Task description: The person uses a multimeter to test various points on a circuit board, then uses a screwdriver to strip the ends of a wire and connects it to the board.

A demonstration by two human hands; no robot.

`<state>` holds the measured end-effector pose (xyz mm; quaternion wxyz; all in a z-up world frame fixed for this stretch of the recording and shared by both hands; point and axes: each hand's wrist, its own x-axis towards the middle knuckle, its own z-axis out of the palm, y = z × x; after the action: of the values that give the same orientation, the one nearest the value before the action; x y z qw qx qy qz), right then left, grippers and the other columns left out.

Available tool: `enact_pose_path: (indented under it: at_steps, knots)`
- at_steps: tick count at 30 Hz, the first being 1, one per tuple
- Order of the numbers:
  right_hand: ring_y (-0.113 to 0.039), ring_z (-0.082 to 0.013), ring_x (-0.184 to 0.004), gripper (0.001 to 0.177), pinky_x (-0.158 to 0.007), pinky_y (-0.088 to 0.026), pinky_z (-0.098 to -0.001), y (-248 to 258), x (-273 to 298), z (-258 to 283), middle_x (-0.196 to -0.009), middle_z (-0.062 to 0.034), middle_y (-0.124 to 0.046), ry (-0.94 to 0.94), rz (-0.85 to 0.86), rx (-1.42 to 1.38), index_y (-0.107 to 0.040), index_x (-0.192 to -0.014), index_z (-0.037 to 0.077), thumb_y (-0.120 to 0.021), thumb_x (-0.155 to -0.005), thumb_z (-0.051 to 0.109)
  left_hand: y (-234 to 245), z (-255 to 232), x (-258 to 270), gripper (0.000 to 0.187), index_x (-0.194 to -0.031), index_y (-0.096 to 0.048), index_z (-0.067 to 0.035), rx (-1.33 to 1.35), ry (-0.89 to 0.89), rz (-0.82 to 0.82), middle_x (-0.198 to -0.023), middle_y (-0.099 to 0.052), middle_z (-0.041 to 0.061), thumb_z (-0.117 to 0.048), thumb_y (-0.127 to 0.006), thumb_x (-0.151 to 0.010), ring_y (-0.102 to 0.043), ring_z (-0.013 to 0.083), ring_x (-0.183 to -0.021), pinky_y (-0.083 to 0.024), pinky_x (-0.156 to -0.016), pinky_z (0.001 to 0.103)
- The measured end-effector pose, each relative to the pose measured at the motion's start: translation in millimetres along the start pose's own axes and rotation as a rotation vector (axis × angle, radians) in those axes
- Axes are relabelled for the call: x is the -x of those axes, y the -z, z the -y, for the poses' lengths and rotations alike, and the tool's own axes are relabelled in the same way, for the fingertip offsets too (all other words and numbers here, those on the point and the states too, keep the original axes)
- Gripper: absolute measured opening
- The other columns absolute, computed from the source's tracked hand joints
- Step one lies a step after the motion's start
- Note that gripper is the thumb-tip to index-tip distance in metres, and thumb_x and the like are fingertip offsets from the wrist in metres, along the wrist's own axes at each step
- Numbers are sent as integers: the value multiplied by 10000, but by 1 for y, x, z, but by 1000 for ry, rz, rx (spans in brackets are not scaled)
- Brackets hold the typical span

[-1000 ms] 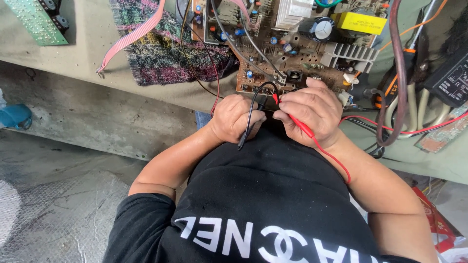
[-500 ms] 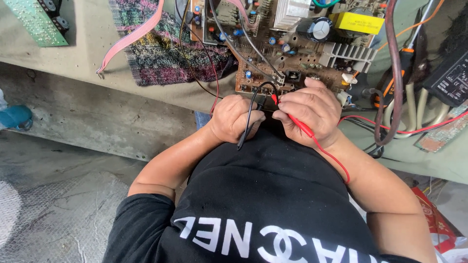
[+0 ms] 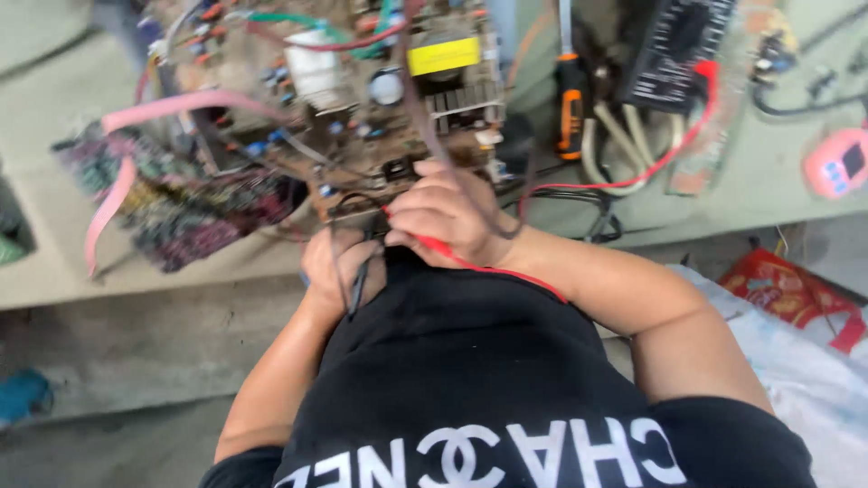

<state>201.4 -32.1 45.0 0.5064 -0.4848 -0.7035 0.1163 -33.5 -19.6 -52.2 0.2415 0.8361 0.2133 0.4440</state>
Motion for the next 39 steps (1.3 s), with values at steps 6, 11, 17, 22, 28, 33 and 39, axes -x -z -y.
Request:
enact_pose_path:
  at_steps: [6, 11, 17, 22, 28, 33, 39]
  knots:
    - [-673, -252, -677, 277, -816, -603, -420, 7, -23, 3, -854, -46, -723, 84, -94, -84, -745, -797, 124, -614, -1026, 205, -5, -8, -29, 29, -896, -735, -43, 54, -18, -147, -787, -654, 182, -48, -719, -872, -584, 340, -529, -504, -493, 444]
    - [-659, -241, -666, 275, -801, -605, -413, 10, -26, 4, -840, -42, -711, 103, -82, -85, -743, -800, 125, -600, -1027, 186, -8, -13, -37, 55, -875, -727, -41, 44, -22, -188, -739, -642, 184, -75, -713, -915, -576, 337, -490, -477, -447, 432]
    - [-683, -262, -686, 272, -830, -598, -426, 8, -18, 4, -848, -53, -719, 88, -78, -109, -740, -817, 112, -594, -1035, 184, -6, -15, -42, 83, -869, -712, -49, 31, -28, -185, -742, -640, 184, -90, -709, -941, -563, 343, -488, -458, -436, 426]
    - [-713, -260, -741, 225, -951, -569, -417, 9, -14, 6, -865, -40, -745, 55, -84, -56, -759, -852, 128, -665, -1020, 243, -11, -12, -35, 160, -822, -746, -60, -83, -63, -266, -723, -637, 173, -130, -699, -958, -506, 285, -478, -450, -476, 383]
    - [-723, -214, -778, 230, -1023, -541, -399, 7, -10, 5, -885, -6, -741, 43, -17, 6, -754, -861, 159, -651, -1026, 282, -4, -14, -40, 34, -915, -720, -69, -50, -65, -191, -786, -643, 169, -85, -696, -934, -543, 310, -515, -480, -495, 406]
    - [-736, -212, -783, 229, -1033, -534, -394, 8, -12, 7, -890, 4, -743, 33, 4, 21, -741, -865, 171, -642, -1031, 293, -3, -17, -46, 23, -918, -720, -58, -17, -56, -176, -792, -644, 173, -58, -702, -904, -563, 316, -523, -486, -494, 413]
    - [-730, -201, -780, 240, -1046, -527, -388, 7, -11, 7, -883, 14, -732, 33, 13, 35, -742, -860, 174, -643, -1034, 308, -4, -17, -45, 48, -929, -716, -58, -23, -41, -175, -809, -644, 173, -97, -688, -923, -574, 325, -540, -487, -487, 419]
